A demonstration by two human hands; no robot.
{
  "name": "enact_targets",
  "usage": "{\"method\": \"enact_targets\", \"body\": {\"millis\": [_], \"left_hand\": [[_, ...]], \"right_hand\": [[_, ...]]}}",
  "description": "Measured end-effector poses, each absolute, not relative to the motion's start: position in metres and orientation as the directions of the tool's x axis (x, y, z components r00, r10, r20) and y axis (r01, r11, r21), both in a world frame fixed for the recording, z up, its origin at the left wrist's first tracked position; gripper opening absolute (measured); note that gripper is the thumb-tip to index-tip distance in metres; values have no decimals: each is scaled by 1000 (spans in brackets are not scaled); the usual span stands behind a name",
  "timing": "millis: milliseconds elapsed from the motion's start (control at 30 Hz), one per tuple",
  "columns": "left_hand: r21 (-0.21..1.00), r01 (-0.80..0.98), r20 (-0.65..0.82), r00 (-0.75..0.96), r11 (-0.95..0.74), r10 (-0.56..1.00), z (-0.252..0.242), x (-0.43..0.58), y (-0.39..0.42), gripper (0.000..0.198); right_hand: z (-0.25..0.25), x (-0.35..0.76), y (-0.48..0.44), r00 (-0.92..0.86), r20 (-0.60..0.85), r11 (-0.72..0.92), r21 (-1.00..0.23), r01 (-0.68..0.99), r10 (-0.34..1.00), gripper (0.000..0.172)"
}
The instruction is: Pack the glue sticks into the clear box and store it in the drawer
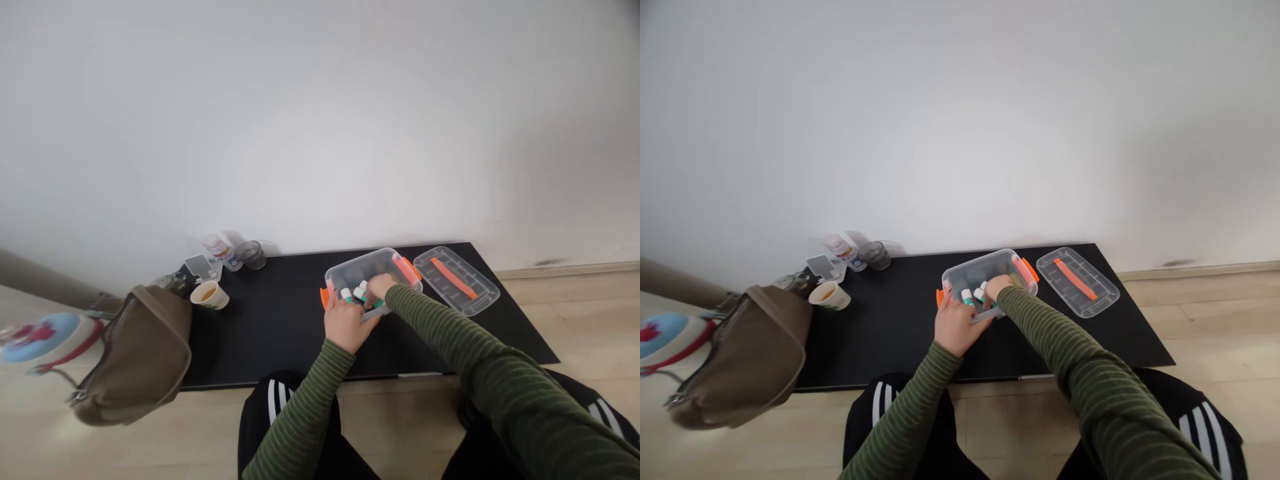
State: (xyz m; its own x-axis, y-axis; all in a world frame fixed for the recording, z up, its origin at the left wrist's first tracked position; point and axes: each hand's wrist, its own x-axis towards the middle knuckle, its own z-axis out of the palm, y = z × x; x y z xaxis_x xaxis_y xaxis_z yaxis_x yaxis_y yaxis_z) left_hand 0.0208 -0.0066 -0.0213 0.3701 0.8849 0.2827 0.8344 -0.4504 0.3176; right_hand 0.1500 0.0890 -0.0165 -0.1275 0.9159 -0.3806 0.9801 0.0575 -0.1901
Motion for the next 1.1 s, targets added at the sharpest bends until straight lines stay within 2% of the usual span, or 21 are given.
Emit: {"method": "enact_targets", "body": {"millis": [67, 133, 200, 267, 333, 400, 500, 567, 700, 867, 967, 1033, 1100], "left_hand": [[331, 839, 282, 349, -432, 894, -21, 19, -5, 36], [343, 848, 268, 323, -403, 908, -22, 15, -2, 36], [356, 859, 251, 290, -367, 923, -21, 10, 2, 36], [377, 862, 244, 261, -340, 934, -17, 3, 5, 35], [427, 840, 266, 239, -336, 934, -10, -1, 3, 36], [504, 773, 320, 248, -385, 915, -2, 0, -5, 43], [594, 608, 376, 369, -527, 850, 2, 17, -25, 54], [605, 571, 328, 456, -555, 827, -2, 34, -37, 55], [531, 724, 117, 453, -441, 884, -17, 64, -49, 36], [518, 771, 95, 378, -370, 921, -23, 76, -47, 33], [539, 787, 105, 290, -299, 951, -23, 71, -43, 34], [522, 799, 115, 279, -297, 953, -27, 68, -40, 35], [452, 800, 105, 392, -395, 914, -36, 71, -36, 35]], "right_hand": [[-11, 150, 91, -103, -453, 43, -141, 989, 885, 35], [-1, 155, 90, -112, -436, 62, -126, 990, 893, 47], [11, 165, 81, -136, -287, 98, -143, 985, 948, 58], [21, 181, 63, -166, -36, 157, -178, 971, 985, 57], [24, 197, 37, -207, 177, 244, -220, 944, 962, 53], [18, 212, 7, -270, 252, 333, -258, 907, 929, 52], [-6, 225, -33, -339, 265, 406, -267, 874, 903, 43], [-24, 229, -50, -359, 275, 426, -240, 872, 892, 32], [-47, 235, -61, -368, 294, 435, -207, 876, 882, 27], [-56, 252, -62, -360, 333, 419, -123, 899, 871, 28], [-58, 272, -62, -225, 268, 274, -163, 948, 937, 25], [-61, 286, -60, -21, 118, 49, -237, 970, 993, 29], [-65, 296, -54, 181, -64, -192, -284, 939, 981, 36]]}}
